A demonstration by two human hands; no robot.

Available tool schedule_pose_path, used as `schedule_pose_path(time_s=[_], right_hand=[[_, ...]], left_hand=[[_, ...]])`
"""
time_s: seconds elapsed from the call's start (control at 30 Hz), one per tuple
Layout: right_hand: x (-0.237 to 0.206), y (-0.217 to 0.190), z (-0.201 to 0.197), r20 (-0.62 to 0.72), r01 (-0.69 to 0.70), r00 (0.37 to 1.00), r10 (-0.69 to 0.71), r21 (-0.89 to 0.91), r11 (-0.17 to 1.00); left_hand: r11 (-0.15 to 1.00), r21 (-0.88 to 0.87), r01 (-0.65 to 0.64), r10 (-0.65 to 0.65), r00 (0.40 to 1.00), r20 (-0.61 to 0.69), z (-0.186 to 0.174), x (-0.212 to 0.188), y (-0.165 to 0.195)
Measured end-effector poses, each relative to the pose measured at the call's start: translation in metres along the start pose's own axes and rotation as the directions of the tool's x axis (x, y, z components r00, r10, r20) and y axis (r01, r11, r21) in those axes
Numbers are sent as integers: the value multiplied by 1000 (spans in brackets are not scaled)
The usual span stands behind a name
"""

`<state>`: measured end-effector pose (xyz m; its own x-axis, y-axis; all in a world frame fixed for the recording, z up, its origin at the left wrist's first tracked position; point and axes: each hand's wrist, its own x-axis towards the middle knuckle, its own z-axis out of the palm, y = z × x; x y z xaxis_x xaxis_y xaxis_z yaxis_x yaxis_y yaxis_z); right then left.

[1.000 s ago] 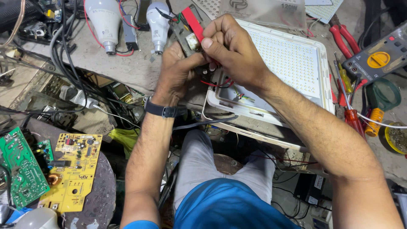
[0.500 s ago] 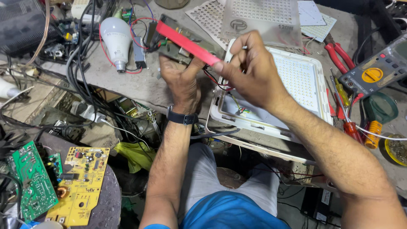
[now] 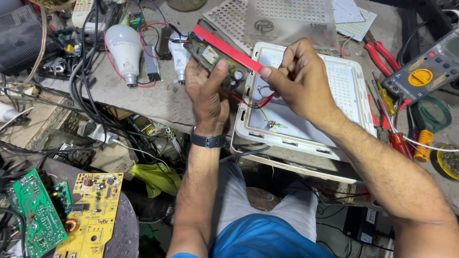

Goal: The person works on an LED panel assembly, stripping and twisting wires, then wrapping connections with red electrical tape. They handle a small black power supply unit, taping its wires and placing it inside the panel housing.

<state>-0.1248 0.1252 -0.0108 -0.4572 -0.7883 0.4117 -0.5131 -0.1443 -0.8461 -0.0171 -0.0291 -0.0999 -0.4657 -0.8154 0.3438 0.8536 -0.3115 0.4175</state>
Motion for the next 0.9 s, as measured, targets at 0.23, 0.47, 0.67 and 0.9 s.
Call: schedule_pose_path(time_s=[0.23,0.47,0.67,0.9], right_hand=[[-5,2,13,82,-90,994,78,164,982],[-7,3,24,33,-8,999,15,-185,983],[-7,1,22,16,5,1000,2,-371,929],[-6,2,21,38,60,998,-49,-428,902]], left_hand=[[994,26,-102,103,994,-29,6,1,-15],[1000,-18,-4,2,993,-115,-1,0,-15],[975,-123,187,-189,982,0,-10,-2,-16],[939,-223,261,-233,962,143,-8,-9,-11]])
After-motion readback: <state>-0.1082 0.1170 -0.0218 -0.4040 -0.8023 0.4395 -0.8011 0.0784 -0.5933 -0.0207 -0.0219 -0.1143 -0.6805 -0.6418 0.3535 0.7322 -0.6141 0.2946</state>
